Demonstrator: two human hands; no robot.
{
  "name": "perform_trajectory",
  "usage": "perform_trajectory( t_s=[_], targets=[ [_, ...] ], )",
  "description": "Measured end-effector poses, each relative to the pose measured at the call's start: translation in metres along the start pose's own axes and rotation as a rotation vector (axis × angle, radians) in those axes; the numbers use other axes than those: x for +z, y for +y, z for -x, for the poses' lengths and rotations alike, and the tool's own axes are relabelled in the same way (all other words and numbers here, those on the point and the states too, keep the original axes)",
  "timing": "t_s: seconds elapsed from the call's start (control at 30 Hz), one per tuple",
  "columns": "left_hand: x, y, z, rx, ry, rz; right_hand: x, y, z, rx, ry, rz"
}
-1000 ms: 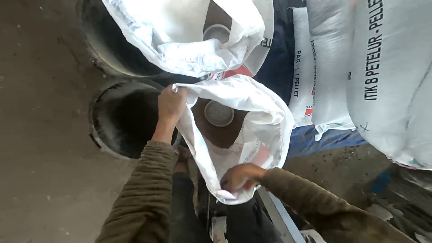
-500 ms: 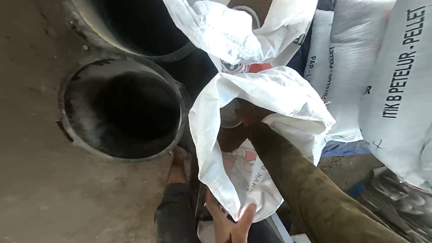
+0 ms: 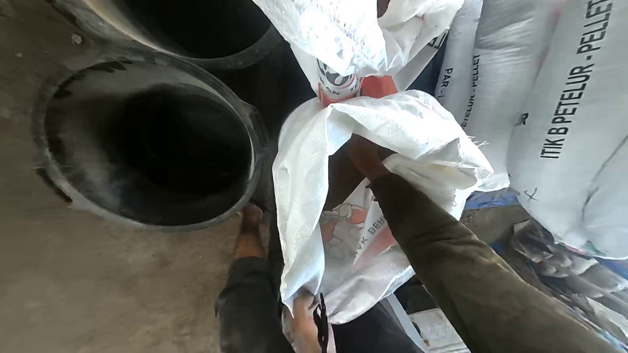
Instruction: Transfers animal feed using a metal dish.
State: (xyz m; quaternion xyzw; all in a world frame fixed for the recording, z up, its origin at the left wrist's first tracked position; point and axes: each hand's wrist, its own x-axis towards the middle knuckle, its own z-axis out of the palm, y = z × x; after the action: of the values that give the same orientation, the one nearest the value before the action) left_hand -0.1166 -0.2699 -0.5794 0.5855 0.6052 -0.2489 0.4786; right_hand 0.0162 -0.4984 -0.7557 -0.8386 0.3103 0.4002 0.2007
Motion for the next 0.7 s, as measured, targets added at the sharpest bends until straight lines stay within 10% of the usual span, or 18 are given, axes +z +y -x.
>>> perform_trajectory(
  t_s=[0.17,0.4,0.7],
  targets=[
    [0.017,0.025,0.008,0.028,-0.149,-0.108,0.054,0.021,-0.03,-0.186,0.018,0.002],
    [0.016,0.018,-0.002,0.026,-0.104,-0.092,0.14,0.065,-0.058,-0.261,-0.44,-0.09],
    [0.012,0.002,0.006,0.06,-0.207,-0.137,0.054,0.035,-0.026,-0.379,-0.584,-0.22]
  ],
)
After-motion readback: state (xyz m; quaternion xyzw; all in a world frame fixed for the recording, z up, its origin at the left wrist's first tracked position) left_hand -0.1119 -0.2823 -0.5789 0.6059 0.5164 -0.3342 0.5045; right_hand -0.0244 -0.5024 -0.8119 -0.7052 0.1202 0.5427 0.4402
